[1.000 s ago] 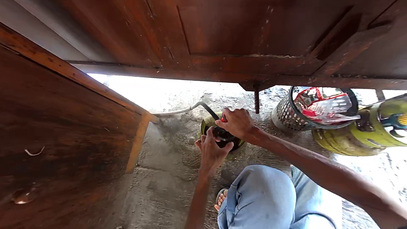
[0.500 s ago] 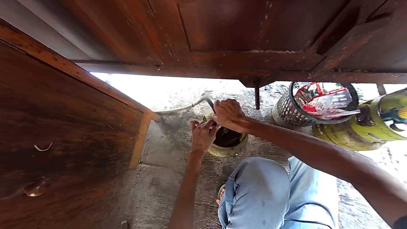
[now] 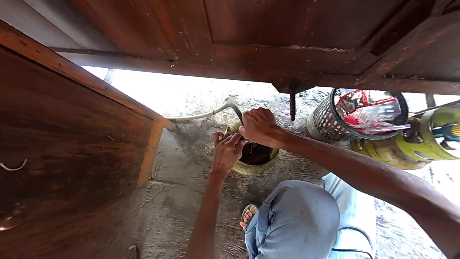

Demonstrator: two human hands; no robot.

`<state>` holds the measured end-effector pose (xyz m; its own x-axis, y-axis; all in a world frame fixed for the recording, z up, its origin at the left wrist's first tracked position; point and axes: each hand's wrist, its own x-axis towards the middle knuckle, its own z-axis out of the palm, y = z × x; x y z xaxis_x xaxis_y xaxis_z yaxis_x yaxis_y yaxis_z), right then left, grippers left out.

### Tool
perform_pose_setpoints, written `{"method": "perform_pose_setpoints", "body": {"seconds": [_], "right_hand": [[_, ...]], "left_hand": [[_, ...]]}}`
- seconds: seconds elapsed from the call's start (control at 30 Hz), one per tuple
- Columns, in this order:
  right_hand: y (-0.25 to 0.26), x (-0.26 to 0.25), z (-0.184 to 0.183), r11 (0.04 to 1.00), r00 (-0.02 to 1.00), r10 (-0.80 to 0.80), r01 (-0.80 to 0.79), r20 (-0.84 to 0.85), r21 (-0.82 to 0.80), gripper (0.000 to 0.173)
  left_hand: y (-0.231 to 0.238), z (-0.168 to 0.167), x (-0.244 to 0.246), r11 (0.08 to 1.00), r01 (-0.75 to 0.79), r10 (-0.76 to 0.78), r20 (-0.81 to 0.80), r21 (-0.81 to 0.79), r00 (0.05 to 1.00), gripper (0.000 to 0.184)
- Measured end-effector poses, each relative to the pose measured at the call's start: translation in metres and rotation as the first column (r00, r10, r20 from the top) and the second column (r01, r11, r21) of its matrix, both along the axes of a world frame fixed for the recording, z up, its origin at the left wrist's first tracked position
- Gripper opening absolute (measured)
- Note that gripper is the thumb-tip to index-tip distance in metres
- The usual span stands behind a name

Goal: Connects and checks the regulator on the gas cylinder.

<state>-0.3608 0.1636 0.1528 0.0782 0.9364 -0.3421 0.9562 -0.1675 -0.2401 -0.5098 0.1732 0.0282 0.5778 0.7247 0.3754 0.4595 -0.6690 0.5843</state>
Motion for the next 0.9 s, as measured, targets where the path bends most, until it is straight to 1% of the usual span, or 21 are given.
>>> {"method": "perform_pose_setpoints", "body": {"seconds": [0.03,0.13,0.23,0.3,0.43,0.67,0.9], "right_hand": [[0.008,0.003,0.002,0.998,1.0,0.024,-0.023,0.014,-0.064,0.028],[0.02,0.017,0.0,0.981,0.989,0.147,-0.146,-0.005,-0.126,0.036],[0.026,0.037,-0.003,0.924,0.948,0.301,-0.317,-0.103,-0.216,0.042],[0.027,0.045,-0.006,0.9,0.915,0.375,-0.398,-0.15,-0.179,0.042],[0.015,0.04,0.004,0.917,0.92,0.378,-0.387,-0.101,-0.099,0.037],[0.004,0.023,0.004,0.909,0.91,0.414,-0.414,-0.004,-0.057,0.03],[0.005,0.015,0.002,0.921,0.922,0.387,-0.386,0.007,-0.047,0.026]], "left_hand": [[0.003,0.0,0.001,1.0,0.006,-0.006,0.003,0.004,1.0,0.02],[0.01,0.0,0.003,1.0,0.027,-0.027,-0.001,0.003,1.0,0.021],[0.012,-0.003,0.003,0.999,0.038,-0.038,0.009,0.014,0.999,0.02],[0.012,-0.004,0.003,0.999,0.039,-0.04,0.025,0.033,0.999,0.021],[0.01,0.001,0.003,0.999,0.032,-0.035,0.059,0.041,0.998,0.019],[0.006,-0.004,0.002,0.999,0.028,-0.025,0.097,-0.024,0.995,0.019],[0.01,-0.01,-0.002,0.989,0.02,-0.007,0.084,-0.15,0.996,0.022]]}}
